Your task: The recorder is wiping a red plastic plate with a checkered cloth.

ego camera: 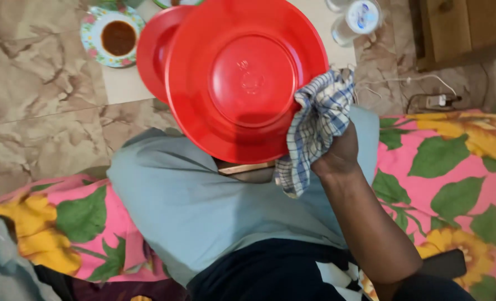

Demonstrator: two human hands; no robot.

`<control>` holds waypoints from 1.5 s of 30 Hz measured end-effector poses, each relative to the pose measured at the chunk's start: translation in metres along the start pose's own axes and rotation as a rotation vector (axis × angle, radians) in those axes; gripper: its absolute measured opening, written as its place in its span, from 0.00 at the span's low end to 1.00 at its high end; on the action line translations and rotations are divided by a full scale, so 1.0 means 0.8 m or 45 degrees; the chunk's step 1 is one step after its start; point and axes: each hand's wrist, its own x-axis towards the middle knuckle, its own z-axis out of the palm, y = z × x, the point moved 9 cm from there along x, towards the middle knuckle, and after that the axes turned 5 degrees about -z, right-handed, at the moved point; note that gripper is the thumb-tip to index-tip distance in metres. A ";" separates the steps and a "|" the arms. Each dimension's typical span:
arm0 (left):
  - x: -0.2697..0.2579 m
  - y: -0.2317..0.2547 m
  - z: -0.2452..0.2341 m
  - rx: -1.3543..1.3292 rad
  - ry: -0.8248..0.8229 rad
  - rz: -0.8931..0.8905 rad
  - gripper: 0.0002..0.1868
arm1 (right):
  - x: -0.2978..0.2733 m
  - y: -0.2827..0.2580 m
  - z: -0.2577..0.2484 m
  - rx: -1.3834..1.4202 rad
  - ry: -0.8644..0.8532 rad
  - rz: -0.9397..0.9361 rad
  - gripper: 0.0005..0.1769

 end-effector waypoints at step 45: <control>-0.075 0.182 0.233 0.157 -0.122 0.403 0.34 | 0.032 -0.018 0.056 -0.068 -0.223 -0.190 0.06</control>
